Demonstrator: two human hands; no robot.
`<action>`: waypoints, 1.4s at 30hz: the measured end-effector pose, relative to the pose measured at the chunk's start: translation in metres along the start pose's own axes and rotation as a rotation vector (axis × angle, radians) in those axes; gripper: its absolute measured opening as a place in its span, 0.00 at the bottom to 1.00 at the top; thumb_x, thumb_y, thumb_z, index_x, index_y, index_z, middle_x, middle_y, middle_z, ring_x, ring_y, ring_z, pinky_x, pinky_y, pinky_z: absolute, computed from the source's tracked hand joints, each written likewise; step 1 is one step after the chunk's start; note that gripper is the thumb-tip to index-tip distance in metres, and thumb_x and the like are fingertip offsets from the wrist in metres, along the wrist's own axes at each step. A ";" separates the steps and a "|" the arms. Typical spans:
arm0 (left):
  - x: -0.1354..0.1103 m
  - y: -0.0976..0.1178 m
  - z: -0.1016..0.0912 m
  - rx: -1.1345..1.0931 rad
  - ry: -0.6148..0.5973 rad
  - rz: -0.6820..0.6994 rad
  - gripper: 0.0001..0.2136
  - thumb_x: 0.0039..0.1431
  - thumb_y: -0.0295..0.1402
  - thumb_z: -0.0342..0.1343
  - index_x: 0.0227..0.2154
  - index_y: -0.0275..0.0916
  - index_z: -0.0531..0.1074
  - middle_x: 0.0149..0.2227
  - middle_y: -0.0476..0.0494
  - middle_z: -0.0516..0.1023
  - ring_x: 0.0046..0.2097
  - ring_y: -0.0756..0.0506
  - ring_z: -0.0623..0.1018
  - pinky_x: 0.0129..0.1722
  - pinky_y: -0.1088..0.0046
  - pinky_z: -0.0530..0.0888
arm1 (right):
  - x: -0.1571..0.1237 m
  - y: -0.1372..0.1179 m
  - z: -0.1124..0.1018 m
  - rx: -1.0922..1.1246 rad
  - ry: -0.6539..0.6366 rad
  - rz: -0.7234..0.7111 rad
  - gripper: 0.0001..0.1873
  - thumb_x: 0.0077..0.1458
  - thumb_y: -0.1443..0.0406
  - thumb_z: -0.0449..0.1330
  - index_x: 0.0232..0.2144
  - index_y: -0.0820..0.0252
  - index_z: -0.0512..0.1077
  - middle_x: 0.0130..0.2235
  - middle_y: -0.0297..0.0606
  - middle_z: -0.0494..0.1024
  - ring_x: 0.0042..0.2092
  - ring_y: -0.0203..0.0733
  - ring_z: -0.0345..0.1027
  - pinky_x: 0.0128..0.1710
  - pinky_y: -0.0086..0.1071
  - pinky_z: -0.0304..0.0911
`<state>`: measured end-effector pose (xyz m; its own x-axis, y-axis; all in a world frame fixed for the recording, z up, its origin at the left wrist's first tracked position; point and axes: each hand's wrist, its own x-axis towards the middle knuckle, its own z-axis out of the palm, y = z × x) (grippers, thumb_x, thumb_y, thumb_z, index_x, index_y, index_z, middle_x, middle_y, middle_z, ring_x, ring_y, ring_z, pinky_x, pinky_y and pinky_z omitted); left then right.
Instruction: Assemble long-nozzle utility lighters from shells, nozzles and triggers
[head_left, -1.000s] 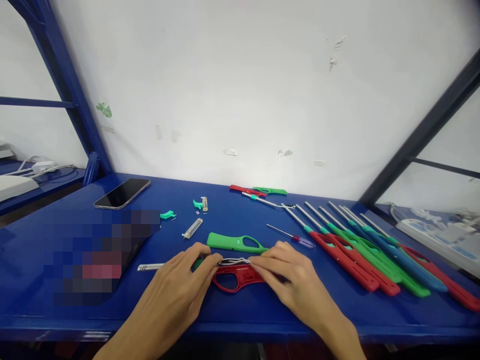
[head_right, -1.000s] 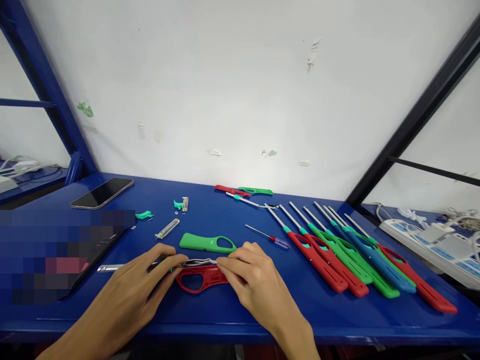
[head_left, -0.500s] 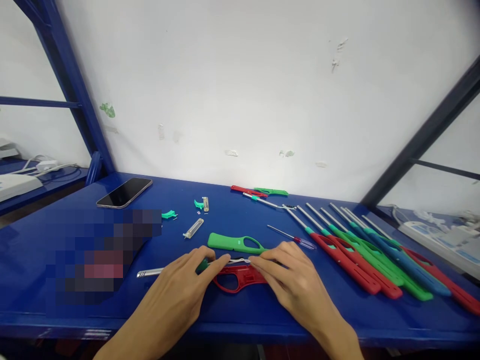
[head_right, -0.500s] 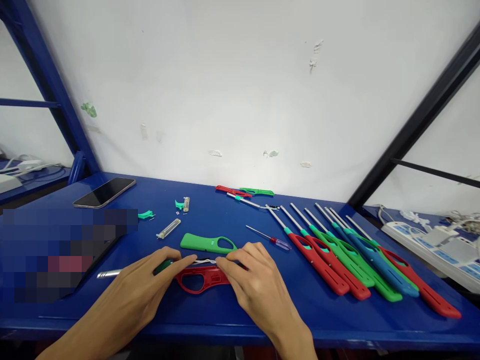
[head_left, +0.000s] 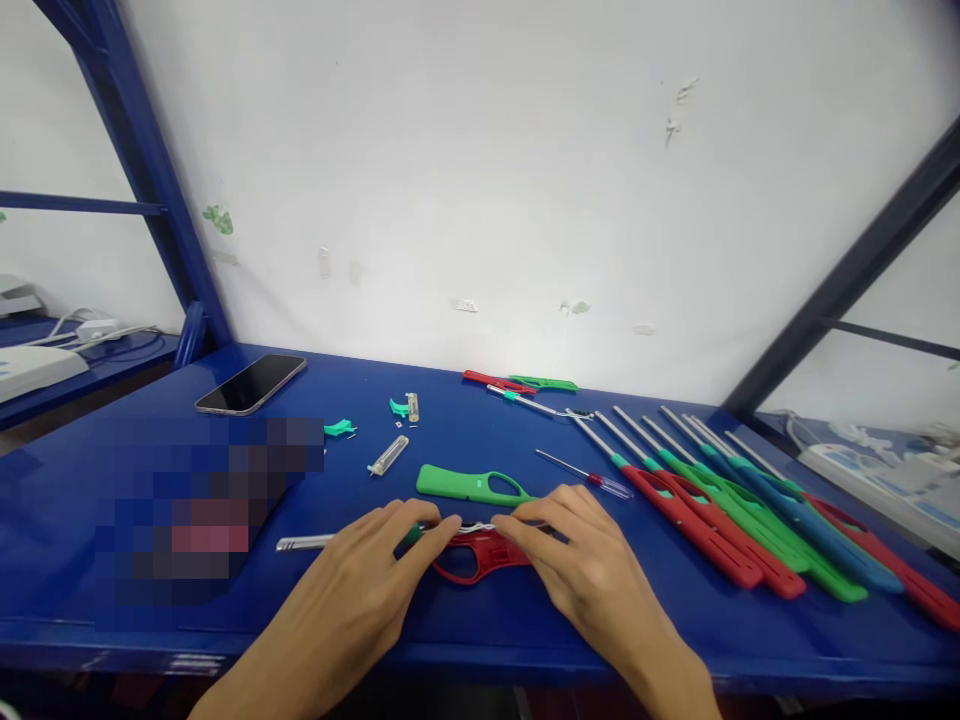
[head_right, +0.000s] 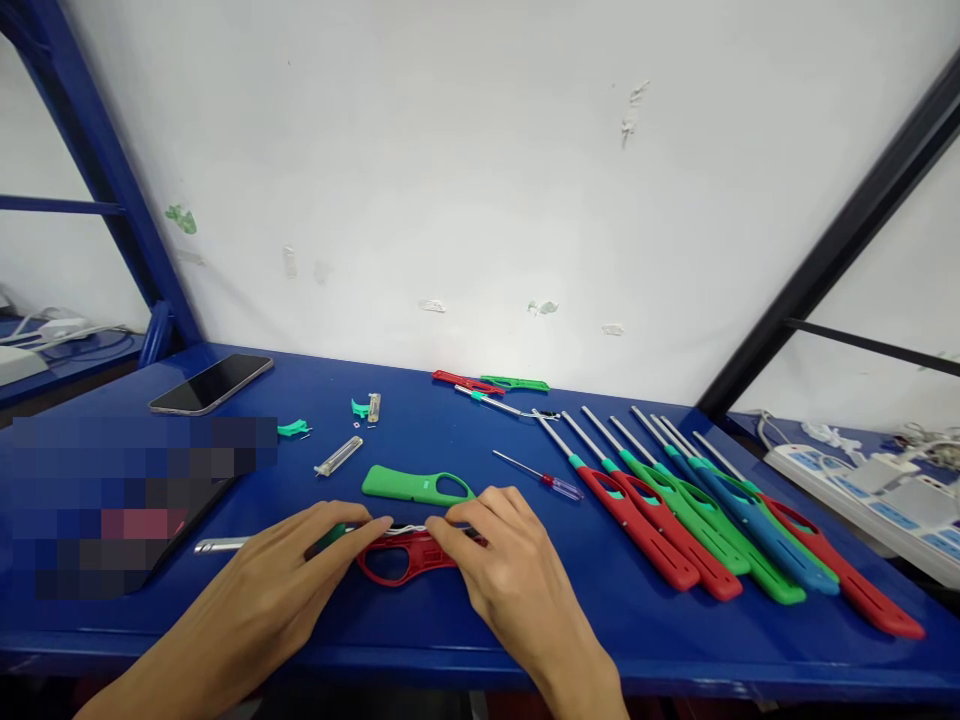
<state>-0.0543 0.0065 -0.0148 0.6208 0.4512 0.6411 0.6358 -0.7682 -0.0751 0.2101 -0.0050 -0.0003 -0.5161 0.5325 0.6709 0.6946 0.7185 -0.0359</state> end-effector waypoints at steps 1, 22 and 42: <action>0.001 0.000 0.000 0.002 0.002 0.005 0.25 0.65 0.14 0.43 0.59 0.37 0.71 0.48 0.38 0.82 0.46 0.39 0.85 0.43 0.59 0.85 | 0.000 -0.001 0.001 -0.002 -0.003 -0.002 0.14 0.68 0.76 0.58 0.48 0.59 0.79 0.41 0.39 0.83 0.38 0.43 0.67 0.38 0.37 0.63; 0.002 0.001 -0.006 -0.056 0.000 -0.008 0.20 0.71 0.18 0.42 0.57 0.37 0.73 0.48 0.38 0.80 0.46 0.42 0.84 0.44 0.66 0.82 | 0.005 -0.016 0.010 0.349 0.025 0.273 0.16 0.65 0.66 0.68 0.54 0.50 0.77 0.48 0.37 0.81 0.46 0.42 0.78 0.46 0.32 0.74; 0.003 0.003 -0.003 -0.002 0.113 -0.036 0.21 0.70 0.17 0.44 0.60 0.35 0.71 0.47 0.37 0.80 0.46 0.42 0.83 0.44 0.68 0.81 | 0.009 -0.019 0.003 0.549 0.143 0.356 0.08 0.61 0.69 0.70 0.41 0.51 0.84 0.42 0.35 0.87 0.44 0.43 0.83 0.44 0.31 0.79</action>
<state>-0.0520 0.0039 -0.0111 0.5417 0.4249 0.7253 0.6561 -0.7531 -0.0489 0.1909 -0.0129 0.0041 -0.2048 0.7416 0.6388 0.4348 0.6536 -0.6195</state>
